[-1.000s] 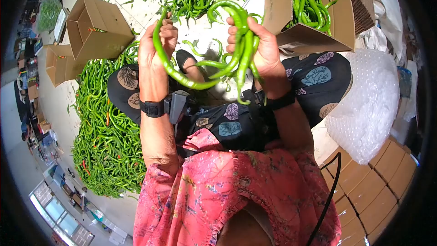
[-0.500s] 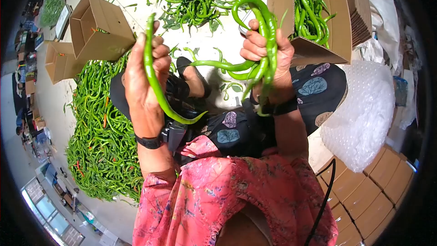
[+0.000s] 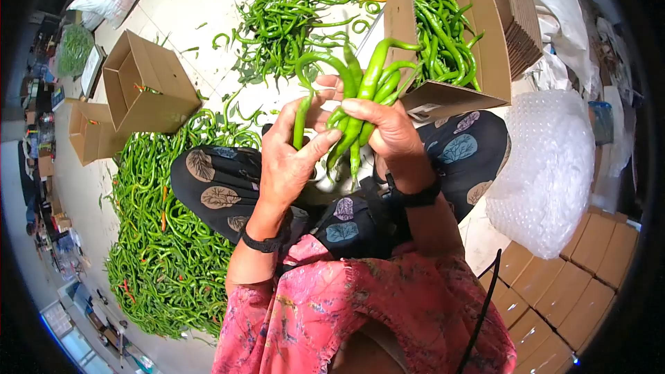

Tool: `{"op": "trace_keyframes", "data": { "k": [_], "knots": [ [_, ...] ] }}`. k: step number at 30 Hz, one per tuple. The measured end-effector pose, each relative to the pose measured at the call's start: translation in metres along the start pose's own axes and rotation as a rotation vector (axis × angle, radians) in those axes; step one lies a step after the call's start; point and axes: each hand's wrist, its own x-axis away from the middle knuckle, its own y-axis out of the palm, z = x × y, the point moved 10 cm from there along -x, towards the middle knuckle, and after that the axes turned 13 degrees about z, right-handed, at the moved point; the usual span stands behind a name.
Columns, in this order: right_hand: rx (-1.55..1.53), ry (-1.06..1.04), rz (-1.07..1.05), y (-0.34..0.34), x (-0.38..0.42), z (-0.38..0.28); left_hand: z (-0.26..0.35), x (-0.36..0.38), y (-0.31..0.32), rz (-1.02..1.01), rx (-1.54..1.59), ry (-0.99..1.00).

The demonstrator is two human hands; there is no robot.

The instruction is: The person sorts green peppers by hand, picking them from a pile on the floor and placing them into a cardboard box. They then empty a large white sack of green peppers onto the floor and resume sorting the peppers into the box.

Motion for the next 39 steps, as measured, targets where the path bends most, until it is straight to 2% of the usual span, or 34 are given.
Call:
{"op": "trace_keyframes", "data": {
  "k": [3,7,9,11,13,15,16,17,19,21,23,25,27,28,29,31,34,35,37,38,39],
  "knots": [
    [0.252,-0.169,0.101,-0.004,0.003,-0.013,0.004,-0.003,0.003,-0.036,-0.107,0.071],
    [0.202,-0.243,0.039,0.004,0.014,-0.024,0.013,-0.002,0.021,-0.084,-0.303,0.147],
    [0.167,-0.369,0.028,0.008,0.018,-0.035,0.027,-0.007,0.027,-0.043,-0.269,0.345],
    [0.168,-0.301,0.03,0.007,0.019,-0.044,0.022,-0.015,0.033,-0.075,-0.064,-0.026],
    [0.179,-0.284,0.045,0.012,0.025,-0.068,0.04,-0.024,0.044,-0.087,0.003,-0.012],
    [0.163,-0.352,0.057,0.007,0.028,-0.089,0.058,-0.034,0.062,-0.124,0.041,0.042],
    [0.105,-0.282,-0.002,0.015,0.031,-0.104,0.062,-0.038,0.071,-0.154,-0.005,-0.044],
    [0.111,-0.347,0.079,0.011,0.035,-0.122,0.07,-0.044,0.083,-0.182,0.007,-0.038],
    [0.288,-0.333,0.173,0.009,0.04,-0.166,0.106,-0.054,0.113,-0.194,0.117,0.019],
    [0.122,-0.296,0.083,0.004,0.03,-0.198,0.126,-0.066,0.143,-0.268,0.266,-0.121],
    [-0.042,-0.252,-0.029,-0.006,0.013,-0.231,0.144,-0.081,0.186,-0.472,0.555,-0.165],
    [-0.079,-0.207,0.094,-0.04,-0.014,-0.251,0.142,-0.101,0.225,-0.457,0.601,-0.222],
    [0.036,-0.199,0.126,-0.102,-0.053,-0.252,0.099,-0.14,0.251,-0.41,0.263,-0.022],
    [0.13,-0.166,0.277,-0.132,-0.056,-0.24,0.081,-0.167,0.252,-0.248,-0.041,0.326],
    [0.165,-0.225,0.309,-0.148,-0.057,-0.235,0.078,-0.169,0.244,-0.126,-0.237,0.467],
    [0.224,-0.222,0.537,-0.19,-0.051,-0.228,0.082,-0.154,0.217,0.093,-0.366,0.726],
    [0.35,-0.206,0.475,-0.195,-0.048,-0.227,0.026,-0.163,0.21,0.016,-0.406,0.472],
    [0.347,-0.206,0.477,-0.197,-0.05,-0.227,0.016,-0.161,0.21,0.013,-0.408,0.471],
    [0.519,-0.214,0.49,-0.195,-0.06,-0.232,-0.028,-0.166,0.218,-0.106,-0.284,0.099],
    [0.517,-0.213,0.491,-0.193,-0.062,-0.235,-0.044,-0.165,0.229,-0.277,-0.249,-0.023],
    [0.574,-0.215,0.493,-0.182,-0.06,-0.244,-0.044,-0.167,0.227,-0.278,-0.253,-0.027]
  ]
}}
